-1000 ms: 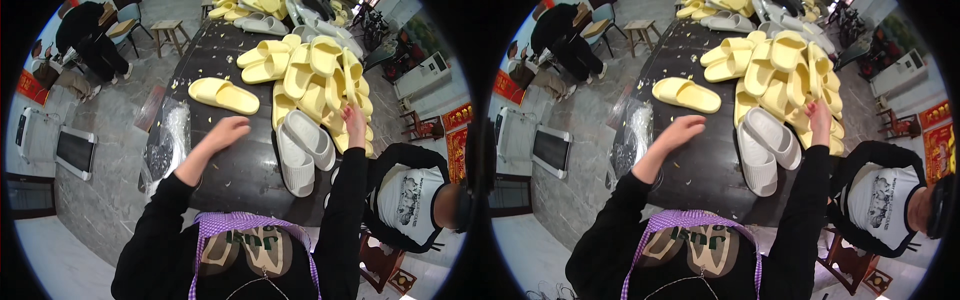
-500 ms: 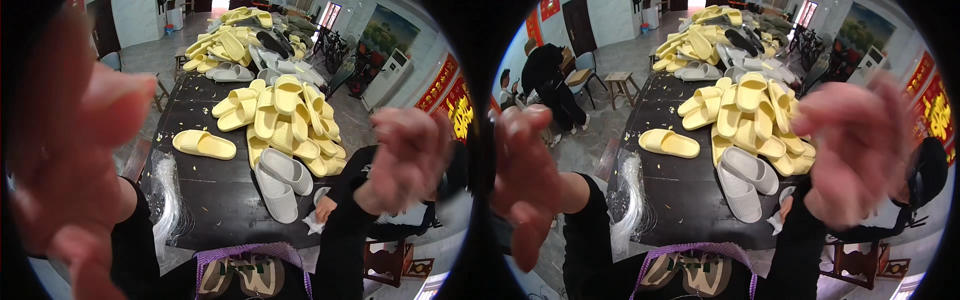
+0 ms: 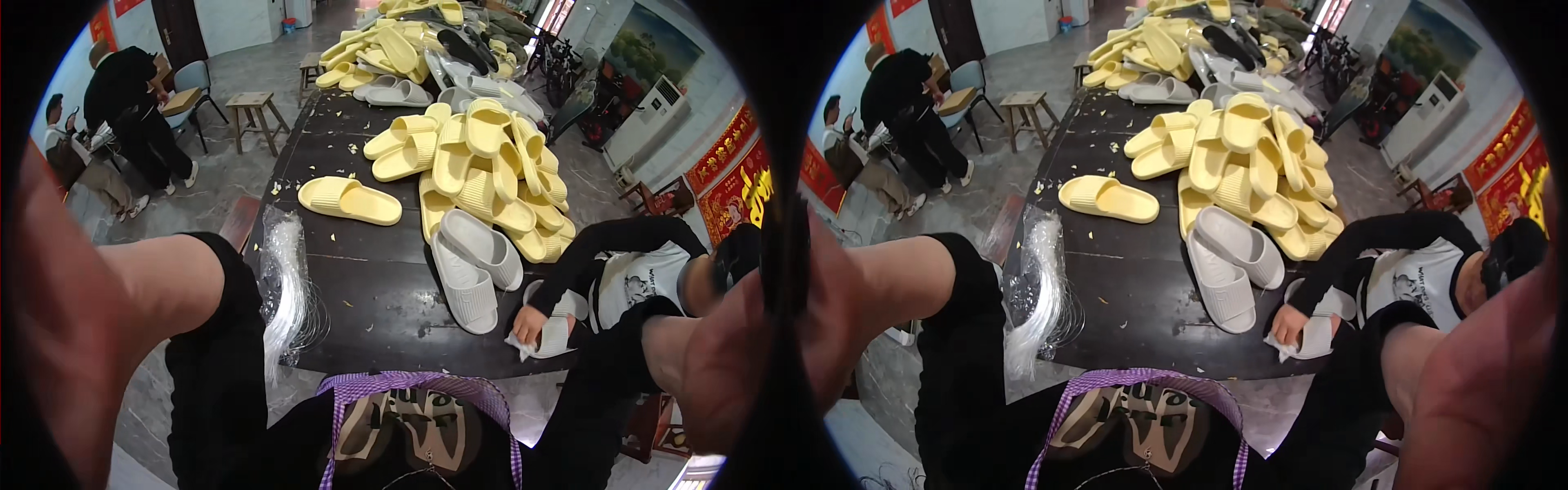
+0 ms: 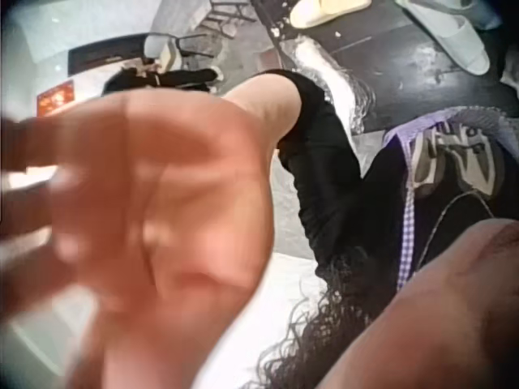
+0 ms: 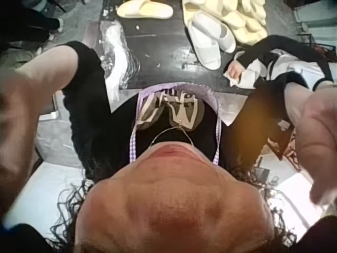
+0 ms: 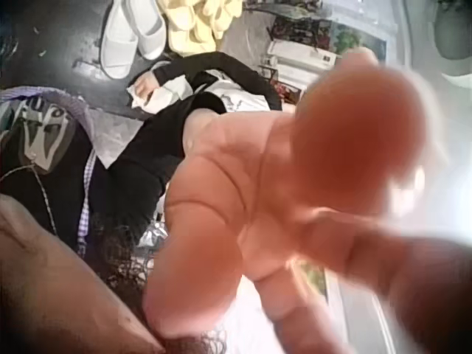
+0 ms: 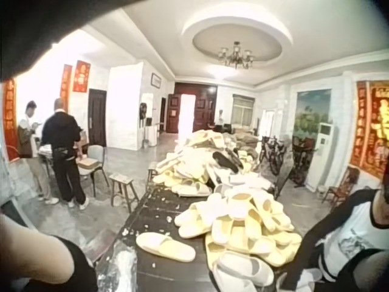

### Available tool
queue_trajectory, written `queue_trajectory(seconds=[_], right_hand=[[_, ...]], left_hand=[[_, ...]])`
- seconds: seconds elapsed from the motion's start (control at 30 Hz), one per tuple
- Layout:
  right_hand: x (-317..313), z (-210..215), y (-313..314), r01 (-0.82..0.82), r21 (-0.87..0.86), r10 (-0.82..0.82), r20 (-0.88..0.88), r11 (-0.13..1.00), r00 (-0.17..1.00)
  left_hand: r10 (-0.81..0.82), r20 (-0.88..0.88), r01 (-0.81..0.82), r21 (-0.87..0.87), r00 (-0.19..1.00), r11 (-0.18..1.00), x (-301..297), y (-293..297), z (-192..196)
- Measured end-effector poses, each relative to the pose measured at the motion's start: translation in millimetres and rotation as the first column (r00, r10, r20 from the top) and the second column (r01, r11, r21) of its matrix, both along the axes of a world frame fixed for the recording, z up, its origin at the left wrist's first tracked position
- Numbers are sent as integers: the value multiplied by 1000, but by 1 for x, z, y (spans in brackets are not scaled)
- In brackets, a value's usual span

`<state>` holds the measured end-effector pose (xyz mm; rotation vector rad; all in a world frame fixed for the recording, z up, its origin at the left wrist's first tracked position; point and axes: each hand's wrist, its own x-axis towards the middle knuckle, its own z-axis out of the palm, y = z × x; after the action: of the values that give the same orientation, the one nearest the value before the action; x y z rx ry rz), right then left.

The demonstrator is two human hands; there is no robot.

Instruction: The person fastens pairs of slippers together using plastic ties and sorts, pairs, and arranges various slippers across the table by hand.

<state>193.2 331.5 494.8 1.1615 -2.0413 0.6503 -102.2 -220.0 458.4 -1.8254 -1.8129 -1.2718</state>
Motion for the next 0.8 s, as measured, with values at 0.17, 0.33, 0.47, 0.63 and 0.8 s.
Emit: queue_trajectory(seconds=[0.17,0.33,0.47,0.63,0.8], right_hand=[[-32,-1,-51,8,-42,-10,-32,999,999],[-59,-8,-120,36,-59,-37,-16,998,999],[-77,-15,-146,39,-73,-38,12,997,999],[-86,-23,-149,44,-90,-42,15,995,999],[-82,-26,-144,68,-93,-68,4,993,998]], left_hand=[[54,-49,-55,-24,997,998,78,101,31],[90,-48,-91,-21,995,996,89,88,26],[133,-34,-134,-22,991,991,80,77,26],[162,-28,-162,-2,986,987,75,63,32],[176,-44,-175,19,983,984,73,92,30]])
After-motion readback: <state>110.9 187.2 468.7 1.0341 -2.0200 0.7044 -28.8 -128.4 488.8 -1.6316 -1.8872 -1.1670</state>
